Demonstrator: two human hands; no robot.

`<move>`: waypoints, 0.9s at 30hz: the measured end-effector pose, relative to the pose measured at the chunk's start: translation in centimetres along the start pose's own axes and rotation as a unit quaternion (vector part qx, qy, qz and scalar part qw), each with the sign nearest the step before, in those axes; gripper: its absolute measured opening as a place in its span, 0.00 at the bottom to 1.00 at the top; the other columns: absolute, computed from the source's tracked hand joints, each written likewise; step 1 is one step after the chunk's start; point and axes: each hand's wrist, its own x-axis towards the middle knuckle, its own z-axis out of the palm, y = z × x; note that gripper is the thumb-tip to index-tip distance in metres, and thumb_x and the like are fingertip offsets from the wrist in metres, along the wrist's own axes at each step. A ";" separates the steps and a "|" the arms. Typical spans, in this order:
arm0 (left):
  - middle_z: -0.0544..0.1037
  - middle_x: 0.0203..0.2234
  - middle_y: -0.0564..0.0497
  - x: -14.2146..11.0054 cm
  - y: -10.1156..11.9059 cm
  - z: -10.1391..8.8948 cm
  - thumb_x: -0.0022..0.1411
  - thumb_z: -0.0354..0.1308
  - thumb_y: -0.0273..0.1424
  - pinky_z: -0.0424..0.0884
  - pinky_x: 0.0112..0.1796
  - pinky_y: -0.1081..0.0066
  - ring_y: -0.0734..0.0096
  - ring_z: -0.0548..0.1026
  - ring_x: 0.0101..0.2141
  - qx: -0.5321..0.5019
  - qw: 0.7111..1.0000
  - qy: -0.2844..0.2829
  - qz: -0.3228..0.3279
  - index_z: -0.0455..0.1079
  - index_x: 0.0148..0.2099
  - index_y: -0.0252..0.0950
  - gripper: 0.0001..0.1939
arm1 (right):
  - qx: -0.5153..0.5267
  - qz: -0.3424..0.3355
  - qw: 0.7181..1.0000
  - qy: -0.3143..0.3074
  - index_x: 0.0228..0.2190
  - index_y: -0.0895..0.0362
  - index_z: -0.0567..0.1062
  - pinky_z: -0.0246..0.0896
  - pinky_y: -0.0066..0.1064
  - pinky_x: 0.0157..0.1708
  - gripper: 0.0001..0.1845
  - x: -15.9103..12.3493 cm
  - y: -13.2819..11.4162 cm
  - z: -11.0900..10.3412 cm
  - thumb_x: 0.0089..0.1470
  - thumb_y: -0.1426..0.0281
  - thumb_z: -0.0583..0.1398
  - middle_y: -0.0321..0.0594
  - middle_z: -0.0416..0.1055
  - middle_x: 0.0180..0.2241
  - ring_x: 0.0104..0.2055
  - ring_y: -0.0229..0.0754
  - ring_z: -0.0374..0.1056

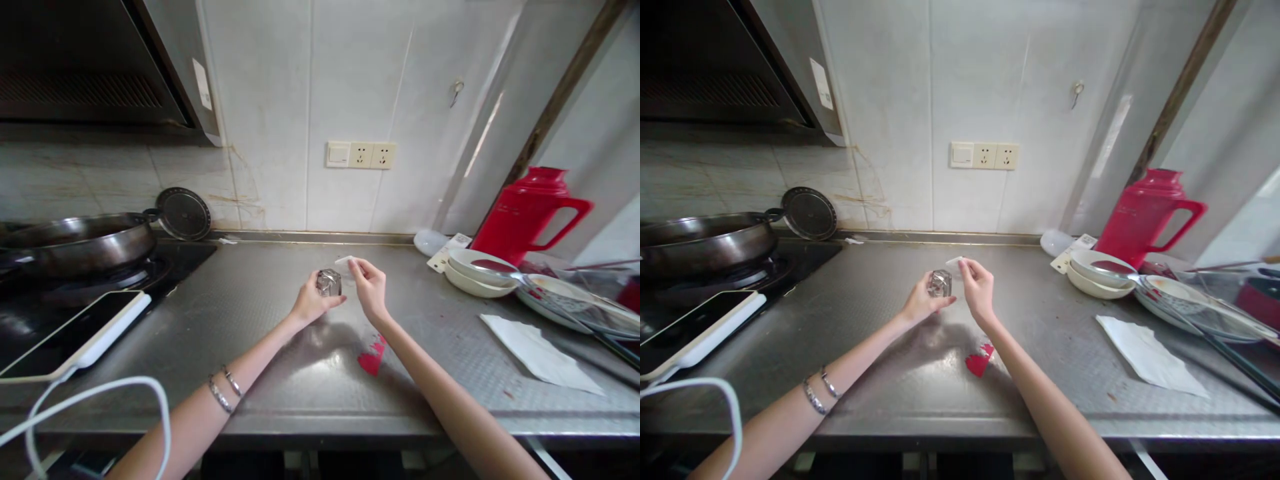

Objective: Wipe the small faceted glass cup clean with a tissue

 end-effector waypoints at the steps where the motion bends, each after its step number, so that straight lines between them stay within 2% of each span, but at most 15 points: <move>1: 0.76 0.33 0.49 -0.1 0.0 0.0 0.37 0.72 0.36 0.71 0.29 0.74 0.71 0.74 0.30 0.011 1.000 -0.006 0.015 0.65 0.45 0.34 0.33 | 0.007 0.008 1.000 -0.006 0.30 0.60 0.77 0.59 0.27 0.25 0.19 0.2 0.2 0.1 0.54 0.56 0.57 0.38 0.74 0.25 0.26 0.39 0.66; 3: 0.77 0.35 0.49 -0.1 -0.1 0.0 0.37 0.72 0.37 0.72 0.33 0.72 0.68 0.75 0.33 0.029 0.999 -0.018 0.033 0.65 0.47 0.34 0.34 | 0.015 0.011 0.999 -0.042 0.30 0.60 0.77 0.60 0.28 0.27 0.20 0.2 0.5 0.2 0.54 0.56 0.56 0.39 0.75 0.26 0.28 0.40 0.67; 5: 0.77 0.35 0.48 -0.2 -0.2 0.0 0.38 0.71 0.37 0.72 0.34 0.72 0.67 0.76 0.34 0.041 0.998 -0.019 0.033 0.65 0.48 0.34 0.34 | 0.009 0.002 0.997 -0.082 0.30 0.60 0.77 0.62 0.28 0.28 0.19 -0.1 0.6 0.5 0.55 0.57 0.56 0.40 0.75 0.26 0.29 0.41 0.69; 8: 0.77 0.35 0.49 -0.1 -0.3 0.2 0.40 0.70 0.36 0.71 0.28 0.75 0.70 0.75 0.29 0.042 0.999 -0.019 0.008 0.65 0.50 0.34 0.34 | -0.035 -0.037 0.993 -0.110 0.31 0.58 0.78 0.64 0.28 0.30 0.17 -0.8 0.6 0.7 0.57 0.59 0.54 0.40 0.77 0.28 0.30 0.41 0.71; 11: 0.75 0.29 0.52 -0.1 -0.4 0.3 0.40 0.70 0.32 0.67 0.19 0.78 0.77 0.71 0.22 0.035 0.999 -0.013 -0.035 0.65 0.49 0.34 0.32 | -0.081 -0.102 0.983 -0.127 0.34 0.55 0.78 0.66 0.28 0.33 0.14 -1.5 0.5 0.8 0.58 0.64 0.53 0.39 0.78 0.33 0.33 0.41 0.73; 14: 0.72 0.25 0.56 0.1 -0.5 0.4 0.39 0.69 0.29 0.63 0.15 0.80 0.79 0.68 0.18 0.019 0.998 -0.003 -0.067 0.65 0.45 0.34 0.29 | -0.099 -0.178 0.969 -0.143 0.37 0.53 0.77 0.68 0.30 0.37 0.13 -1.7 0.6 0.7 0.59 0.68 0.52 0.40 0.78 0.36 0.37 0.41 0.74; 19: 0.71 0.19 0.57 0.8 -1.3 -0.2 0.45 0.65 0.30 0.63 0.14 0.79 0.78 0.68 0.15 0.003 0.998 -0.031 -0.061 0.65 0.39 0.34 0.18 | -0.135 -0.301 0.925 -0.188 0.41 0.54 0.75 0.68 0.37 0.47 0.15 -1.9 0.7 0.7 0.59 0.74 0.51 0.44 0.77 0.41 0.47 0.43 0.71; 22: 0.71 0.19 0.58 1.1 -1.8 -0.5 0.46 0.64 0.29 0.64 0.14 0.78 0.78 0.68 0.14 0.010 0.997 -0.012 -0.070 0.64 0.41 0.34 0.19 | -0.152 -0.344 0.903 -0.207 0.42 0.54 0.75 0.69 0.39 0.48 0.15 -2.0 0.7 0.7 0.59 0.75 0.51 0.44 0.77 0.40 0.48 0.44 0.70; 27: 0.71 0.20 0.57 1.3 -1.4 -0.8 0.46 0.64 0.30 0.65 0.13 0.77 0.77 0.68 0.13 0.013 0.997 -0.012 -0.075 0.63 0.42 0.33 0.21 | -0.118 -0.385 0.889 -0.217 0.41 0.53 0.74 0.66 0.41 0.51 0.14 -2.1 0.5 0.5 0.57 0.77 0.52 0.43 0.77 0.39 0.49 0.44 0.69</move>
